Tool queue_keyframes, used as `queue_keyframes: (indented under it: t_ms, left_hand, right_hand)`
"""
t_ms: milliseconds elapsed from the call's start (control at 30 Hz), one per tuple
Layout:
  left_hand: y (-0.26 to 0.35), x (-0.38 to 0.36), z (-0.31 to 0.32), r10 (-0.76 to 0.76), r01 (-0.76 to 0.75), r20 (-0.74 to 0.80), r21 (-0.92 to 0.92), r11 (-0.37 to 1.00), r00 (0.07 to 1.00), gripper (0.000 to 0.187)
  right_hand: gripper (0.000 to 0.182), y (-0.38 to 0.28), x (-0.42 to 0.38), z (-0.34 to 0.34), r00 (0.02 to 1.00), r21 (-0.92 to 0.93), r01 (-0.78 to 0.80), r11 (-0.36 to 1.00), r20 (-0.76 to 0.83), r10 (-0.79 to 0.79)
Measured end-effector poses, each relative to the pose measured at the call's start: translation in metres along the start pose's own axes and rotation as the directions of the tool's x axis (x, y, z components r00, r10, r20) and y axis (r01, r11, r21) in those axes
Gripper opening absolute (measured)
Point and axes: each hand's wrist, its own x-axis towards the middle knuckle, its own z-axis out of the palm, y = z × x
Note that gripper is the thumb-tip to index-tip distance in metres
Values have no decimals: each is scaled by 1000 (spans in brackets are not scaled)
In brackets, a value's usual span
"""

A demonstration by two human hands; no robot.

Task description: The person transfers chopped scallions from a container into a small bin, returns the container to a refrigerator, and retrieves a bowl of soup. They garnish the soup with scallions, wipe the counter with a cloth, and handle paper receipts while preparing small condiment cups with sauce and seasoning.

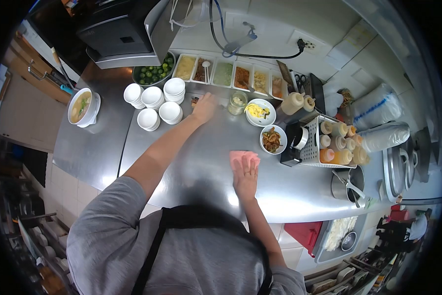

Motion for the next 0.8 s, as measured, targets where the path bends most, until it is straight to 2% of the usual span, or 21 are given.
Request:
queue_keyframes:
  t_ms: [67, 133, 167, 233, 267, 300, 333, 367, 433, 467, 533, 667, 733, 800]
  left_hand:
    - [3, -2, -9, 57, -57, -1, -30, 998, 998, 25]
    - [9, -6, -19, 172, -195, -194, -109, 975, 966, 23]
    - [16, -9, -28, 182, -206, -194, -110, 972, 964, 23]
    - [35, -17, -52, -46, -86, -338, -368, 926, 940, 23]
    - [47, -20, -63, -33, -98, -335, -367, 925, 941, 23]
    - [60, -21, -74, -283, -27, -264, -773, 634, 922, 27]
    - [72, -24, -87, -465, 7, -78, -984, 180, 882, 31]
    - [85, -29, -110, -462, 6, -83, -982, 187, 883, 31]
    - [107, -39, -153, -449, 54, 209, -941, -334, 868, 38]
    - [108, -44, -156, -455, 49, 201, -945, -325, 868, 38]
    - [108, -55, -161, -233, 10, 135, -883, -470, 963, 42]
    - [139, -63, -205, -254, 44, 160, -912, -408, 954, 39]
    - [156, -67, -224, -311, 12, 166, -897, -441, 936, 36]
    - [161, -69, -232, -303, 17, 166, -899, -439, 938, 34]
  right_hand:
    - [37, -2, 0, -2, 1000, -1, 0, 1000, -6, 0]
    - [37, -2, -1, -3, 1000, 20, -3, 1000, -21, 4]
    - [37, -1, -2, -3, 1000, 18, -13, 1000, -26, 13]
    - [37, 1, -4, 0, 999, 20, 7, 1000, -40, -6]
    - [37, 3, -6, 2, 999, 21, -5, 1000, -46, 6]
    - [37, 5, -6, 4, 997, 26, 16, 1000, -73, -14]
    - [38, 6, -7, 5, 994, 32, 41, 999, -100, -38]
    - [38, 7, -7, 5, 994, 36, 42, 998, -106, -37]
    - [38, 7, -9, 4, 996, 20, 49, 999, -77, -48]
    - [38, 7, -10, 4, 995, 25, 57, 998, -83, -55]
    - [38, 8, -11, 4, 996, 31, 46, 998, -78, -44]
    - [40, 19, -14, 17, 988, 0, 102, 995, -115, -102]
    - [42, 23, -17, 18, 983, 36, 143, 989, -123, -137]
    - [43, 29, -18, 20, 977, 47, 181, 982, -120, -174]
